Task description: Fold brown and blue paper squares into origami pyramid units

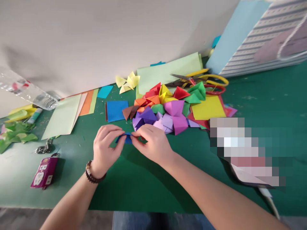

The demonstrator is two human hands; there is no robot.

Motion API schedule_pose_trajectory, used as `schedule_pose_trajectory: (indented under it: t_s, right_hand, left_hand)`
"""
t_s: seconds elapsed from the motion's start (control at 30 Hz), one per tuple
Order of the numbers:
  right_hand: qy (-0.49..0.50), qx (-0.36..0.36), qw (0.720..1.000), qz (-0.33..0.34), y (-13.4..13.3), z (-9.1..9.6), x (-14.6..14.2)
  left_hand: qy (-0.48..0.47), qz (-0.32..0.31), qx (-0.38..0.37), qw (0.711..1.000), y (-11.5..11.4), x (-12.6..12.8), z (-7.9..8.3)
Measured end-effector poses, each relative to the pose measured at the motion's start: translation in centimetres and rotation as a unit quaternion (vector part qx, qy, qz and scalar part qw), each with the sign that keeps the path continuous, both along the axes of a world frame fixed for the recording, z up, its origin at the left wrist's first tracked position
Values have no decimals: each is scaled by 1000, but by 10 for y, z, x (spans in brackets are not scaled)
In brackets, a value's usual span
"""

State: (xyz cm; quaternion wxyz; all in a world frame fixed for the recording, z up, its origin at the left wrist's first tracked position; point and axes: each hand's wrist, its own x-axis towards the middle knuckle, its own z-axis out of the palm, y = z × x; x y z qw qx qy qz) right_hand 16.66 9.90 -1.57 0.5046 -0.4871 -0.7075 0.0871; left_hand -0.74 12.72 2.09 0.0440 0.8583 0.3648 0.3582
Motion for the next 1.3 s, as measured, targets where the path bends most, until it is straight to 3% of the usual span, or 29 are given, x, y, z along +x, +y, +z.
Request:
schedule_pose_trajectory:
  t_s: [0.1, 0.2, 0.27, 0.47, 0.67, 0.9, 1.2, 1.3]
  right_hand:
    - [-59, 59, 996, -10, 1, 1, 1]
    - [-116, 77, 990, 3, 1, 1, 0]
    - [-137, 75, 988, 20, 1, 1, 0]
    - [-153, 62, 982, 86, 2, -2, 1]
    - [-158, 27, 979, 127, 2, -3, -2]
    - [-143, 20, 984, 107, 0, -1, -6]
    - [-141, 14, 980, 138, -1, 0, -3]
    - [-60, -21, 987, 150, -1, 4, -4]
  left_hand:
    - [47, 7, 72, 996, -4, 1, -1]
    - [81, 8, 95, 992, -7, 2, -1]
    - [79, -2, 72, 994, -9, 4, -1]
    - [71, -40, -109, 991, -8, 1, 6]
    - [164, -51, -87, 981, -4, -2, 10]
    - [115, -53, -145, 981, -4, 3, 8]
    - [101, -92, -153, 979, -3, 1, 9]
    - [66, -81, -128, 986, -2, 0, 10]
